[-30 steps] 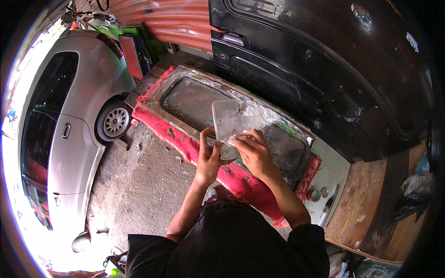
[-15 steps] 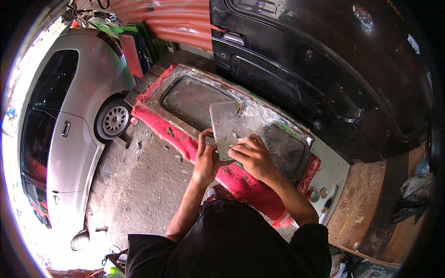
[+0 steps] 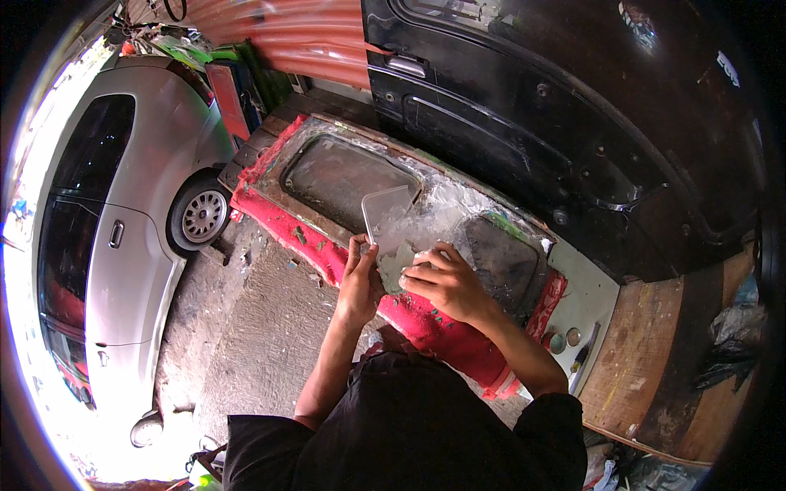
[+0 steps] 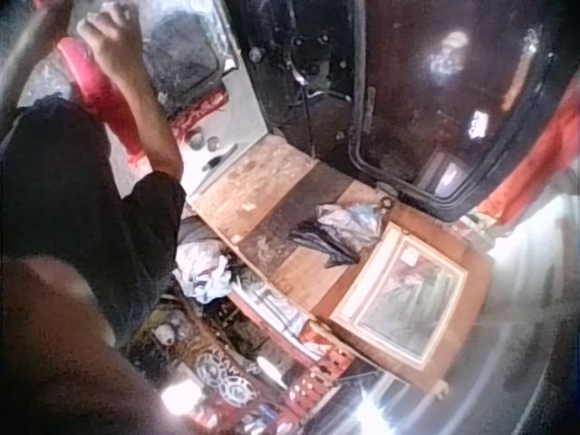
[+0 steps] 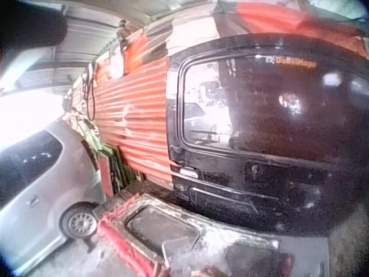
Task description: The person applies a white body filler paste to a car door panel using a plastic spreader. They scoop filler from a container, spread it over the surface, and smooth it out. The person also adds a green substance from a small can into the container and mixes it with the filler before continuing to apply it to the door.
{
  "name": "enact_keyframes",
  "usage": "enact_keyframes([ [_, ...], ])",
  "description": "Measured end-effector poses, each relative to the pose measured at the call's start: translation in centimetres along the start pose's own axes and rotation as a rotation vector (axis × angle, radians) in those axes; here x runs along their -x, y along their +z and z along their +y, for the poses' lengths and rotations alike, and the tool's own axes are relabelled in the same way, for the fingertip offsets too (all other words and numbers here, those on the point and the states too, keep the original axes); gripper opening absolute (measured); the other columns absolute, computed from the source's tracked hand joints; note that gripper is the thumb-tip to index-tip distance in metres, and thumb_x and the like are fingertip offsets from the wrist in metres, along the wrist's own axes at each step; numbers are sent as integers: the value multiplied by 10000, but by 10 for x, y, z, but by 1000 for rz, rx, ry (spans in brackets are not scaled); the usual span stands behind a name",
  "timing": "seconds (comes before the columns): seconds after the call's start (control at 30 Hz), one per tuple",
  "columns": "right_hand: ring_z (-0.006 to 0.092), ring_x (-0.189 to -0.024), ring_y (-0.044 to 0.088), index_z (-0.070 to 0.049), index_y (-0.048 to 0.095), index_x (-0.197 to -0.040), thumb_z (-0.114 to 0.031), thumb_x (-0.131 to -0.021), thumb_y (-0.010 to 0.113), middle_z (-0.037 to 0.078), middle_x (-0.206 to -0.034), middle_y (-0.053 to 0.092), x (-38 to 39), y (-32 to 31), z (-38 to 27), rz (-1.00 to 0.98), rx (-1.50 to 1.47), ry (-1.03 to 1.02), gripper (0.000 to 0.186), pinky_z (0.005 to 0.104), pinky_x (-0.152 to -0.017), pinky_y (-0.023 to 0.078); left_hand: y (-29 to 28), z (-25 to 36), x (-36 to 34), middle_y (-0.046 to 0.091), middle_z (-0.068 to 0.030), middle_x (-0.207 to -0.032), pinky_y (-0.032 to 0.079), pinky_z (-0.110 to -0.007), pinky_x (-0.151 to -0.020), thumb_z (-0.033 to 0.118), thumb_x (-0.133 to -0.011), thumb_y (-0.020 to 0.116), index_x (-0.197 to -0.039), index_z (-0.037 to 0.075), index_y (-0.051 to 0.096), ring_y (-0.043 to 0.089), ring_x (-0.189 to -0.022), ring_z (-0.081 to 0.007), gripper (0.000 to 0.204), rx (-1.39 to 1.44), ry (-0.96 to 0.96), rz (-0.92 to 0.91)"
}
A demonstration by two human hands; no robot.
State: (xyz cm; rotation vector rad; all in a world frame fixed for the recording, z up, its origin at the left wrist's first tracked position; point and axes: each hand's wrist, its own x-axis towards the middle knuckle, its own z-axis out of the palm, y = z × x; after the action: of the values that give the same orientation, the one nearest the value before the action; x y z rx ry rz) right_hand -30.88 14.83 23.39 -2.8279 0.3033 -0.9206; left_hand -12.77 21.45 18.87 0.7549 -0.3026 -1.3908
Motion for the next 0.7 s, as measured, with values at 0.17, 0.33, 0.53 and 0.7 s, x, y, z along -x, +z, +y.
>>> enact_keyframes([
  [0.17, 222, -950, 649, -65, 731, -953, 18, -787, 688, 24, -971, 722, 1, -14, 9, 119, -131, 71, 190, 398, -888, 486, -6, -1, -2, 650, -91, -993, 585, -327, -580, 123, -1068, 424, -1188, 158, 424, 684, -765, -189, 125, -9, -10, 11],
  [0.33, 279, -890, 651, -29, 716, -960, 80, -777, 702, 82, -945, 719, -8, -20, 18, 278, -178, 278, 214, 380, -792, 521, 10, 8, 3, 651, -106, -1001, 613, -365, -626, 109, -1064, 429, -1195, 144, 414, 702, -818, -219, 137, -3, 4, 33],
  [0.53, 271, -992, 630, -34, 699, -972, 62, -767, 682, 67, -1004, 709, -8, 3, 6, 145, 80, 181, 227, 422, -869, 512, 25, 10, 4, 638, -105, -1026, 617, -361, -644, 103, -1063, 437, -1183, 127, 418, 700, -826, -219, 124, 42, 29, 72],
  [0.7, 269, -976, 638, -44, 713, -974, 52, -758, 695, 55, -979, 713, 8, 13, 2, 112, -39, 152, 237, 405, -873, 515, 7, 9, -5, 626, -88, -1006, 602, -315, -631, 97, -1057, 450, -1175, 125, 431, 682, -813, -192, 123, 22, 99, 56],
])
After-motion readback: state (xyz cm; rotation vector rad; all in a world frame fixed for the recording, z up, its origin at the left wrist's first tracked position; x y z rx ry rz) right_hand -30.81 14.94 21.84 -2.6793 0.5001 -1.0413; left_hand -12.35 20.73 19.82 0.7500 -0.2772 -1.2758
